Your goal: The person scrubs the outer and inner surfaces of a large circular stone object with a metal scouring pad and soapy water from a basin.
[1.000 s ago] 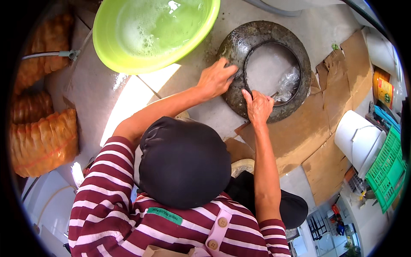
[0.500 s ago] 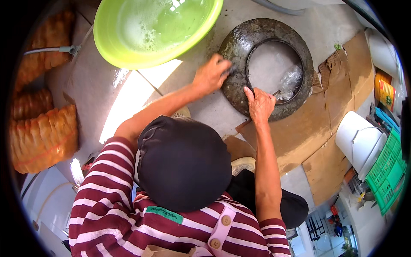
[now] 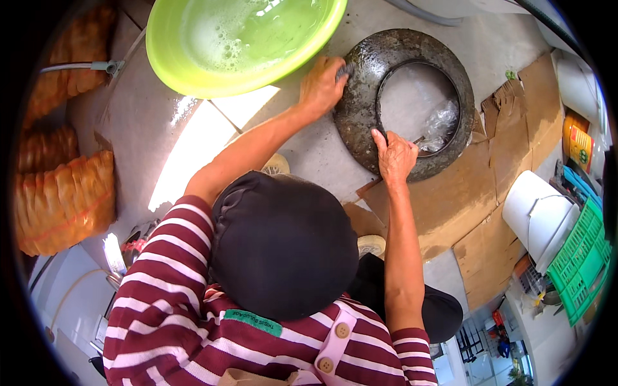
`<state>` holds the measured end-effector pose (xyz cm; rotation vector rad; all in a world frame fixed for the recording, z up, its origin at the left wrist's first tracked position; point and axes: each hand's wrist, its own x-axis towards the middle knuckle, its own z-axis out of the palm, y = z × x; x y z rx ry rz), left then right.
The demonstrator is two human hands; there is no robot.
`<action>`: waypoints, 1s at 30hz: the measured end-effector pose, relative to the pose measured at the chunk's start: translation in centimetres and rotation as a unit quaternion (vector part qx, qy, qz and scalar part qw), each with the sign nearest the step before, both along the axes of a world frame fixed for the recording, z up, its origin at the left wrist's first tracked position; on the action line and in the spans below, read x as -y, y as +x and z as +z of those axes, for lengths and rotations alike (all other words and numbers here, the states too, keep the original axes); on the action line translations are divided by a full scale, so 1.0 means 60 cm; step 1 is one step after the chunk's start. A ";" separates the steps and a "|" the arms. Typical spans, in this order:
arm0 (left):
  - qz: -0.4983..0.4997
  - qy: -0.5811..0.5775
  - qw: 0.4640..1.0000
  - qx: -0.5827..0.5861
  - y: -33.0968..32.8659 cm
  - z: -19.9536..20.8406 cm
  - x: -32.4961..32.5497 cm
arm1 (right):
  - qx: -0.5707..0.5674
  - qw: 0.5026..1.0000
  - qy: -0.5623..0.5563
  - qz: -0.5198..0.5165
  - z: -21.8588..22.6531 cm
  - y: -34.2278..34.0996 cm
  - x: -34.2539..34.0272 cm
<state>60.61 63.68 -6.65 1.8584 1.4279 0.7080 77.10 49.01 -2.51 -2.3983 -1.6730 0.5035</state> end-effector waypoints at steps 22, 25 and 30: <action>-0.070 -0.009 0.998 -0.005 -0.012 0.013 0.111 | 0.018 0.998 -0.042 -0.038 -0.009 0.009 -0.013; -0.064 -0.033 0.997 0.001 -0.013 0.021 0.091 | 0.010 0.996 -0.077 -0.049 -0.001 0.011 -0.021; -0.003 -0.068 0.998 0.004 -0.019 0.037 0.031 | -0.019 0.990 -0.108 -0.089 0.026 -0.038 -0.063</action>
